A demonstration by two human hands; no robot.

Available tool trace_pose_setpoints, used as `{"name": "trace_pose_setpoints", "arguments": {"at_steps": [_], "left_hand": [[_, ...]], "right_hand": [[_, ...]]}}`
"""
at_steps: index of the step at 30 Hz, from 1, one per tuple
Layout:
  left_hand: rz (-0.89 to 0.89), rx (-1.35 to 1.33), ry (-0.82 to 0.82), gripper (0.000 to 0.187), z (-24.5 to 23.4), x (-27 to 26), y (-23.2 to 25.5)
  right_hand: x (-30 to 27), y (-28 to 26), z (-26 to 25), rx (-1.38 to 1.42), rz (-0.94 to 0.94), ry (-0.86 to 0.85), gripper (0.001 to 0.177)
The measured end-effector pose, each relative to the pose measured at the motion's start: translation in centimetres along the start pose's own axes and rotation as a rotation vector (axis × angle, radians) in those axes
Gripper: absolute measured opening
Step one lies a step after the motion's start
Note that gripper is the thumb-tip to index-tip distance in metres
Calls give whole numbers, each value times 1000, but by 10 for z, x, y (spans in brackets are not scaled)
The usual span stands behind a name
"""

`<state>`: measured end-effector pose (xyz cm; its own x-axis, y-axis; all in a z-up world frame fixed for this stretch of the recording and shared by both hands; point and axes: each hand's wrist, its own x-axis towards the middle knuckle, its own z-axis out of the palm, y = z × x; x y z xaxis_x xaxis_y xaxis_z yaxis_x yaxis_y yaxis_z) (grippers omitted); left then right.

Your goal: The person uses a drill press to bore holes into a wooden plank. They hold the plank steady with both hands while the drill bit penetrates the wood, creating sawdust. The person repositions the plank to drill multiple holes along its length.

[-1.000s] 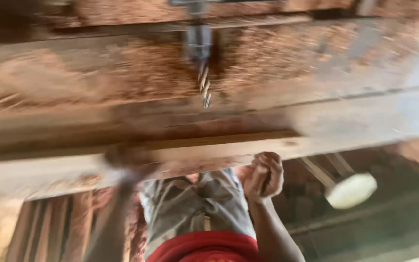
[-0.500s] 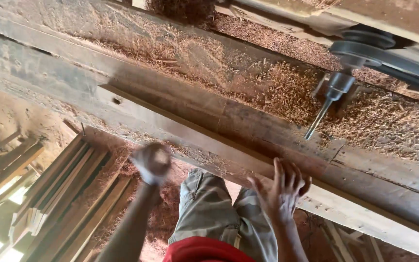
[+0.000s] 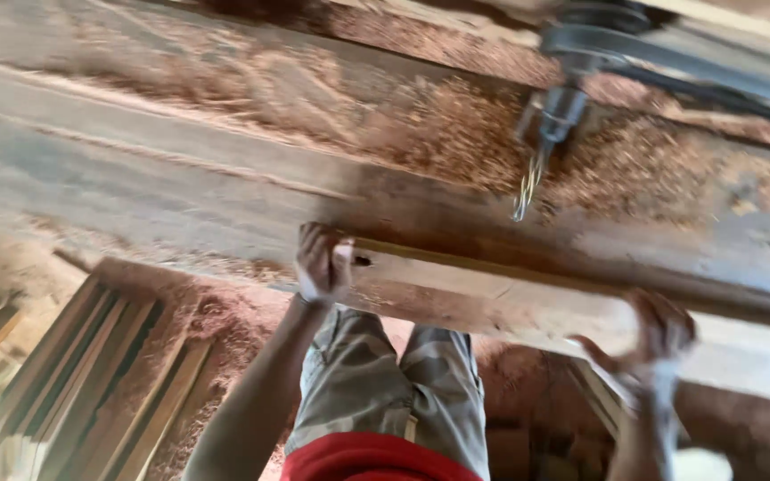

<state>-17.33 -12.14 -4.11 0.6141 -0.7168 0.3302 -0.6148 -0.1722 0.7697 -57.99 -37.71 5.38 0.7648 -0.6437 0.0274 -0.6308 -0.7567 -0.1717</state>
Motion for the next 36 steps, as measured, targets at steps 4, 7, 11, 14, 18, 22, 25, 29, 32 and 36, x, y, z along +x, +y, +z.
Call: {"name": "trace_pose_setpoints", "arguments": {"at_steps": [4,7,11,14,18,22,25,29,32,36], "left_hand": [[-156,-429,-15,52,63,15,84],[-323,-593,2,59,100,9,113],[-348,-610,50,60,130,14,130],[-233,-528,107,60,142,30,134],[-269,-500,165,62,159,30,130],[-298,-514,254,59,172,29,124],[-269,-508,301,56,179,37,124],[-284,-554,360,55,192,30,112],[-288,-610,371,53,191,36,112],[-295,-597,357,50,190,45,113]], "right_hand": [[13,-7,28,77,-71,55,87],[-10,40,56,-34,65,169,78],[25,53,29,-97,-25,211,68],[19,78,43,51,-36,141,69],[20,92,56,21,-39,199,69],[26,95,55,3,-54,257,69],[30,93,52,-18,-73,301,67],[24,112,76,10,-90,339,68],[30,107,69,0,-89,305,68],[45,99,55,35,-56,234,66]]}}
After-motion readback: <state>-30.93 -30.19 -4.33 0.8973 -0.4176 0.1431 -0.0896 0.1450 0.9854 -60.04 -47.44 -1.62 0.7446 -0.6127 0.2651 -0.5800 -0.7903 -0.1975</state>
